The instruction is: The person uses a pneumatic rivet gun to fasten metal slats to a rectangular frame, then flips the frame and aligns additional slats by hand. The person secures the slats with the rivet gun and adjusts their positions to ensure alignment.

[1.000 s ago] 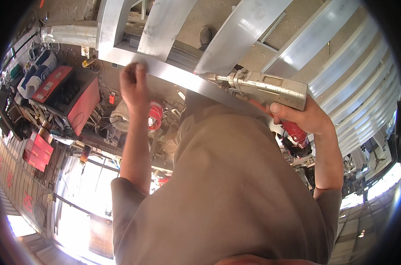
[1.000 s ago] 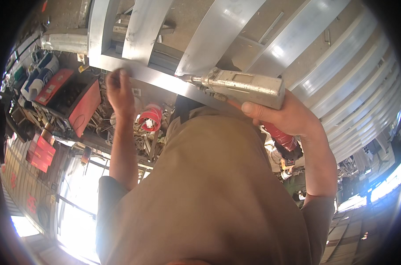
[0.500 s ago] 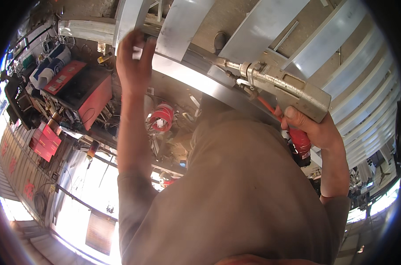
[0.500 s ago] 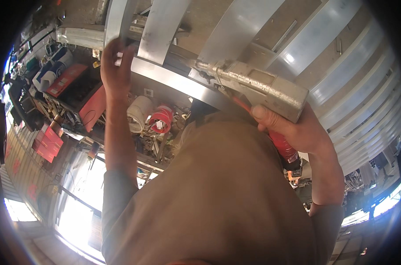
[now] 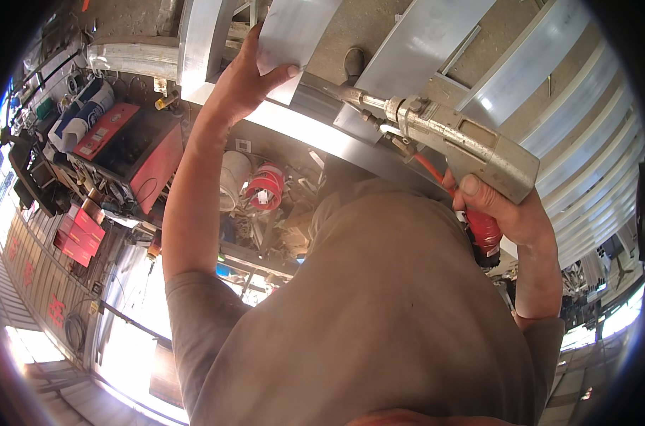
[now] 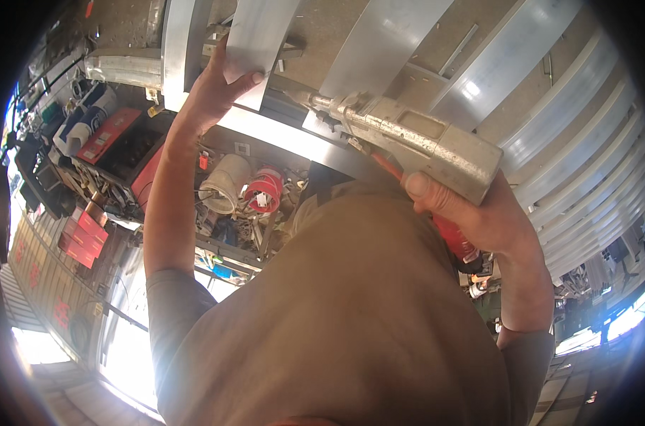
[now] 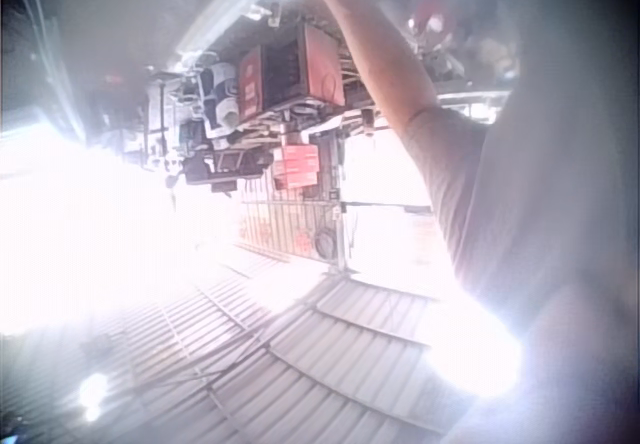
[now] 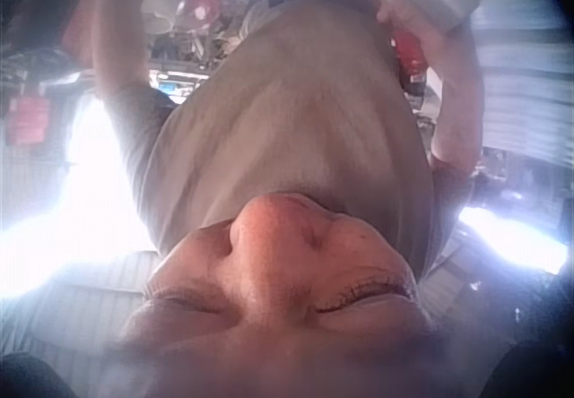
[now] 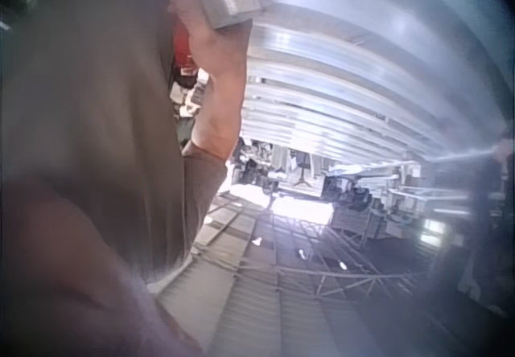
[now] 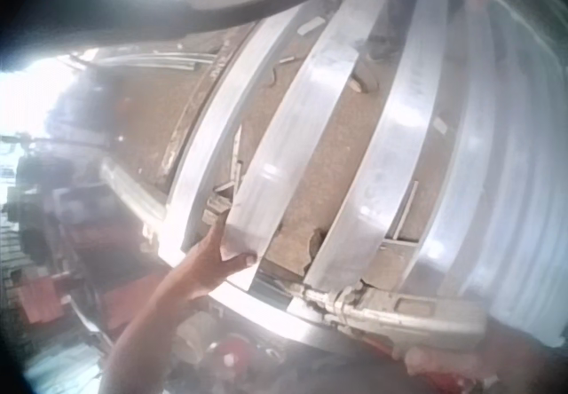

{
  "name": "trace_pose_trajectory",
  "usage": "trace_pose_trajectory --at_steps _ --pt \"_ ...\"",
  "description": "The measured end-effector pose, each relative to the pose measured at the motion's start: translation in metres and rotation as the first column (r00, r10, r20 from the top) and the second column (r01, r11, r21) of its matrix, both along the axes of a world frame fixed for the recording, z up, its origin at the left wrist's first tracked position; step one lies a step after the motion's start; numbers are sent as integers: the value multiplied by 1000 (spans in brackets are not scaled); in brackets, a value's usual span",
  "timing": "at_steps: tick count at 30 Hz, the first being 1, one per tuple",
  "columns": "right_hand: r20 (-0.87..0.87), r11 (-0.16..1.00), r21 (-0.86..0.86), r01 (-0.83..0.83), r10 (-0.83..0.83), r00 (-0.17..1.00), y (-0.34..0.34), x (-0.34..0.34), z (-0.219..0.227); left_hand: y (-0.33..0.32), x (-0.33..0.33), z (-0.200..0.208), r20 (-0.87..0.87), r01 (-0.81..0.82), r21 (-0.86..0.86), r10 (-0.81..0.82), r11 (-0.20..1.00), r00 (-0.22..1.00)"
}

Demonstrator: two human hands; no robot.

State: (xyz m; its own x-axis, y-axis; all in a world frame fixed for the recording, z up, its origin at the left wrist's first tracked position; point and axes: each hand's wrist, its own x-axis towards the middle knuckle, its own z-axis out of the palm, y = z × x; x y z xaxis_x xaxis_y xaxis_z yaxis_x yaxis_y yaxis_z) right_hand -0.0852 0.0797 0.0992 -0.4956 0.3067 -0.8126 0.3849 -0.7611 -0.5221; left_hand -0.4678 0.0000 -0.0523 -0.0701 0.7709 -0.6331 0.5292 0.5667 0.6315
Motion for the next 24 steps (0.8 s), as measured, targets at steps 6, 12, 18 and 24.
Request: trace_pose_trajectory --at_steps 6,12,18,24 --pt "12 1000 2 7 -7 1000 2 2 0 -4 -3 -9 61 -2 43 -1 999 998" --pt "52 1000 19 -22 21 998 5 15 -12 -12 9 -8 -220 106 221 -56 970 974" --pt "82 995 45 89 -93 992 5 35 -19 -20 43 -19 -659 199 371 106 907 745" --pt "62 992 75 102 -107 992 11 58 -15 -20 42 -23 -680 204 336 87 919 728"
